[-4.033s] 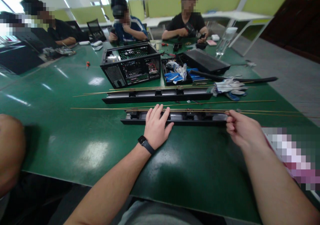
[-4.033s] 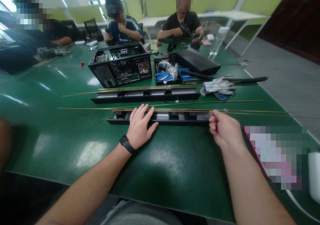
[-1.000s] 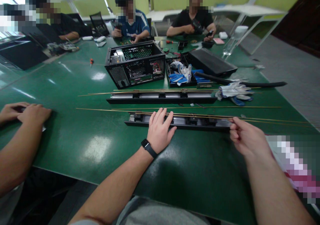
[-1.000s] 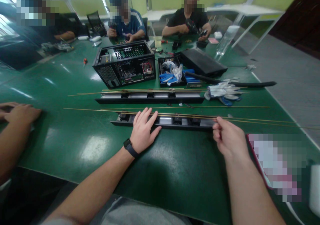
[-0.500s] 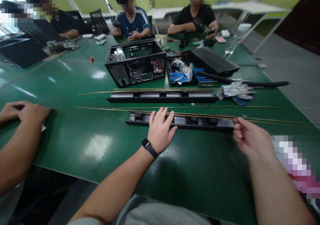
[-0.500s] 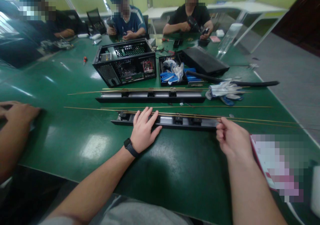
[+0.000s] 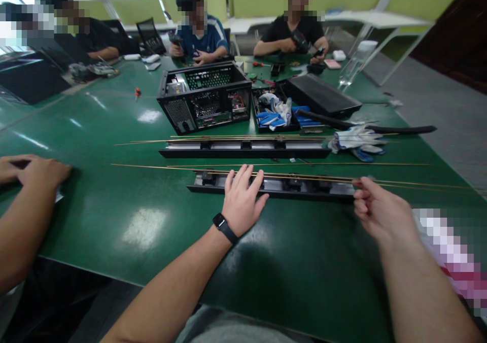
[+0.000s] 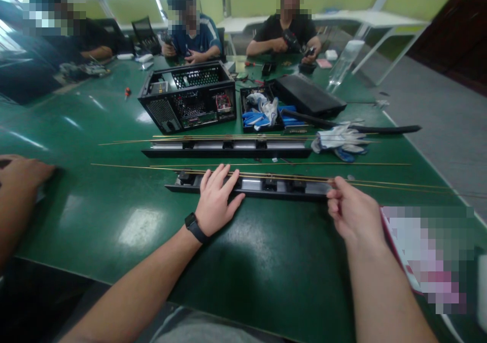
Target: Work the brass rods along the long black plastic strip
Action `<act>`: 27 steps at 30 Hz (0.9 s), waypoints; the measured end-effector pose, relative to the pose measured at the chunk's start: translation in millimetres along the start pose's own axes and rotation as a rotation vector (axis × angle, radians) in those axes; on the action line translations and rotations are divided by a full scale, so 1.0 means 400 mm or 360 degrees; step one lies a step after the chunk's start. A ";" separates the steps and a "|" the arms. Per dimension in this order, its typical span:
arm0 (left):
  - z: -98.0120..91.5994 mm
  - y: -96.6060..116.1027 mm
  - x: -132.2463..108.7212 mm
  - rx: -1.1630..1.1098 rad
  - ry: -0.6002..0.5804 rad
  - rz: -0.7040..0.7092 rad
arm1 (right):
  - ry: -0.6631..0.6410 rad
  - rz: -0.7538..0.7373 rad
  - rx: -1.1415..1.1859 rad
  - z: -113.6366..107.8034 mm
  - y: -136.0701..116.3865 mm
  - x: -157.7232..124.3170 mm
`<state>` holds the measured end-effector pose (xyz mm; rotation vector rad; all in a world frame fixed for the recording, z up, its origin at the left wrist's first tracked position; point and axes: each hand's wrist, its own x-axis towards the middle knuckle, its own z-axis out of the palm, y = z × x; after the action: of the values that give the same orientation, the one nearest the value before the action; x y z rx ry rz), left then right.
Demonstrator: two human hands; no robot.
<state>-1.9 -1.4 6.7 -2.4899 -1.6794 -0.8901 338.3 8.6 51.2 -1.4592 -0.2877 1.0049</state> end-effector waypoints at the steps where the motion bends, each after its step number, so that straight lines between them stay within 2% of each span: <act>1: 0.000 0.000 0.000 -0.0003 0.0003 0.0001 | 0.0020 -0.0003 -0.0003 0.002 -0.001 -0.003; 6: -0.001 -0.001 0.000 0.0008 0.0008 0.0009 | 0.0074 -0.0015 0.0003 0.015 -0.002 -0.017; 17: 0.000 -0.006 0.004 0.0006 -0.0003 0.0015 | -0.0076 0.0021 0.0018 0.007 0.000 -0.007; 27: 0.001 -0.008 0.005 0.0015 0.0006 0.0030 | 0.0003 0.0042 0.0032 0.023 -0.019 -0.034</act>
<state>-3.8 1.9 6.2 -2.4920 -1.6523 -0.8829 326.7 6.5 64.9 -1.4489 -0.2569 1.0245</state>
